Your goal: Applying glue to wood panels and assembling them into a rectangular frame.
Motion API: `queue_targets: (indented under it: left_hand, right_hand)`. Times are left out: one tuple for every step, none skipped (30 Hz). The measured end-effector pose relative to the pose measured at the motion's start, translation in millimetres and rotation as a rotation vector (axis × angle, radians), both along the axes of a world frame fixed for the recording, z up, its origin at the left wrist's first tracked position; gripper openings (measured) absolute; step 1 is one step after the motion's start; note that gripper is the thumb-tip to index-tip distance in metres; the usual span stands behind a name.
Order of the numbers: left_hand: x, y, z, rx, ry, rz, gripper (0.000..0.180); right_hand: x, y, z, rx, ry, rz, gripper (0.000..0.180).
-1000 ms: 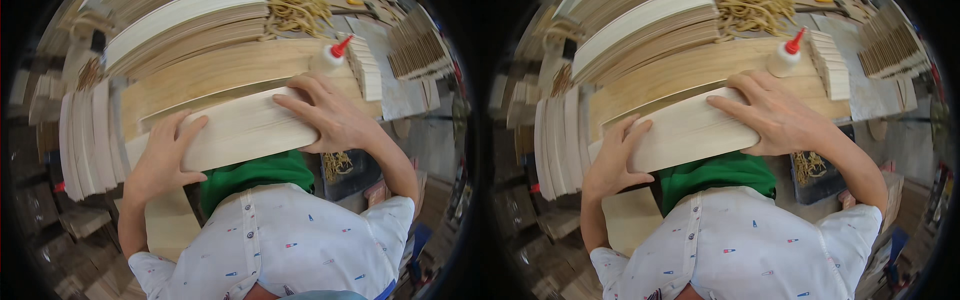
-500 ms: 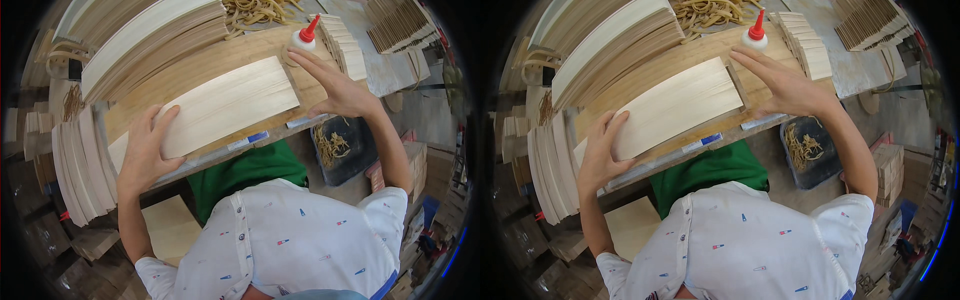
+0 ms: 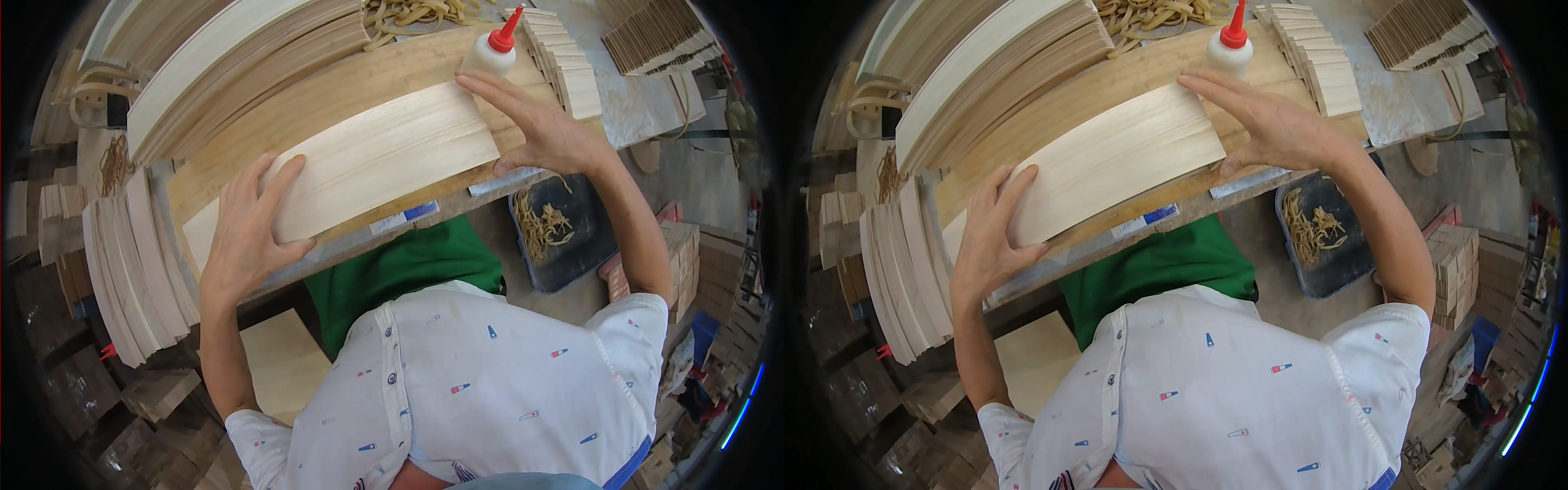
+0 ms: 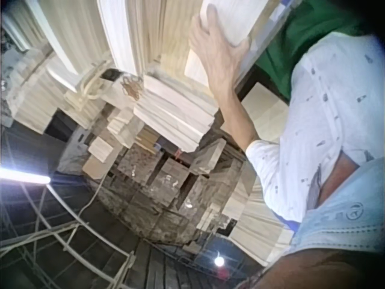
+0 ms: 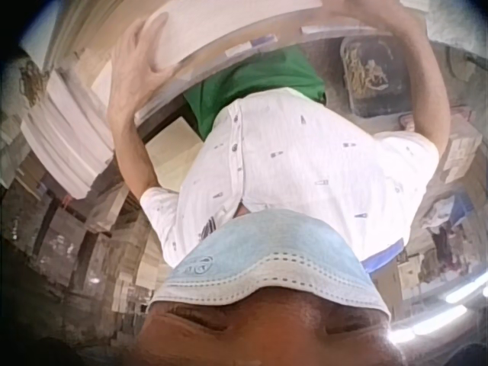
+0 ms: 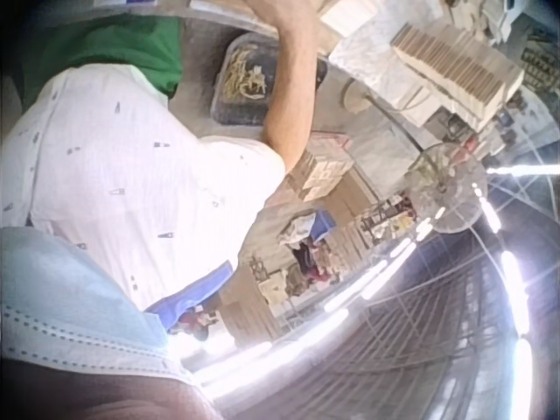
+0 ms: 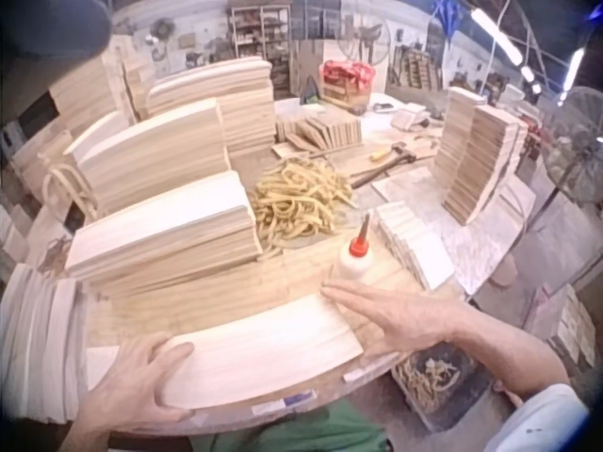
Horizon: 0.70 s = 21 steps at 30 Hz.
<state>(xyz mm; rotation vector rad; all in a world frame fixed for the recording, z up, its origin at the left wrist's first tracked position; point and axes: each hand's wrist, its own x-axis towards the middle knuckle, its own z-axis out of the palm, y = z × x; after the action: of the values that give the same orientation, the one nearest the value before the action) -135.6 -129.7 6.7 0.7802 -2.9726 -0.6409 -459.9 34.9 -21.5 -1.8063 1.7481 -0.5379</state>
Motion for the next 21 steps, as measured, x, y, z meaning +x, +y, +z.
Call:
queue_targets:
  left_hand:
    - [-0.7,-0.5,-0.3,-0.007,0.009,-0.008,0.08]
    - [-1.6,-1.4,-0.6,-0.015,0.018,-0.016,0.08]
    - [-1.4,-1.3,-1.2,-0.013,0.017,-0.015,0.08]
    - [-1.1,-1.6,-1.8,-0.009,-0.003,-0.002,0.082]
    - [-0.5,-2.7,-2.2,-0.007,-0.024,0.012,0.085]
    - [3.1,-2.7,-3.3,-0.007,-0.03,0.028,0.085]
    - [6.8,-4.1,-5.3,-0.007,-0.019,0.009,0.084]
    - [10.8,-6.3,-7.7,-0.008,-0.01,-0.005,0.084]
    - [13.9,-8.5,-11.0,-0.013,0.007,-0.038,0.085]
    - [17.3,-11.2,-12.7,-0.028,0.008,-0.058,0.086]
    - [19.5,-12.2,-14.6,-0.056,0.028,-0.085,0.088]
    - [24.6,-15.2,-15.7,-0.081,0.044,-0.11,0.091]
    - [37.0,-18.4,-7.5,-0.107,-0.011,-0.04,0.091]
    - [48.0,-21.1,-4.8,-0.118,0.013,-0.026,0.094]
    - [59.1,-28.1,-4.7,-0.119,0.058,-0.036,0.097]
    - [79.7,-35.9,1.8,-0.128,0.026,0.006,0.097]
    - [104.8,-42.9,9.3,-0.058,0.027,0.098,0.1]
    - [125.1,-46.5,13.4,0.013,0.039,0.187,0.103]
    - [138.7,-49.6,12.5,0.012,0.028,0.217,0.103]
    - [151.5,-51.5,10.3,0.105,0.018,0.244,0.104]
    - [159.4,-52.6,11.3,0.196,0.016,0.263,0.105]
  right_hand:
    - [-0.1,-0.1,0.2,0.003,-0.008,-0.009,0.109]
    - [0.0,-0.5,0.2,0.006,-0.015,-0.019,0.109]
    - [0.7,-0.6,-0.6,0.008,-0.017,-0.017,0.109]
    - [1.3,-1.1,-1.6,0.008,-0.009,-0.027,0.107]
    - [2.1,-2.3,-2.4,0.007,-0.001,-0.035,0.106]
    - [3.7,-4.3,-3.9,0.007,-0.007,-0.02,0.106]
    - [4.4,-5.8,-5.3,-0.004,-0.012,-0.009,0.104]
    - [4.6,-7.1,-6.6,-0.017,-0.019,0.006,0.102]
    - [4.4,-6.9,-7.8,-0.018,-0.024,-0.002,0.101]
    - [4.4,-5.9,-9.3,-0.029,-0.045,0.003,0.101]
    - [4.3,-4.6,-10.5,-0.018,-0.085,-0.024,0.101]
    - [9.3,-4.8,-0.8,0.048,-0.049,-0.063,0.098]
    - [8.9,-4.2,-2.9,0.039,-0.056,-0.075,0.102]
    - [7.0,-3.9,-7.7,0.023,-0.048,-0.073,0.106]
    - [8.4,-0.7,-8.8,0.023,0.016,-0.117,0.106]
    - [5.8,-0.4,-9.9,0.039,0.043,-0.131,0.106]
    - [2.3,-1.4,-13.1,0.034,0.02,-0.088,0.106]
    - [-0.6,-2.3,-15.7,0.021,0.086,-0.091,0.108]
    - [-2.0,-3.5,-18.0,0.007,0.157,-0.101,0.11]
    - [-2.7,-3.9,-20.3,0.005,0.148,-0.074,0.11]
    - [-3.3,-4.5,-21.1,0.015,0.127,-0.101,0.112]
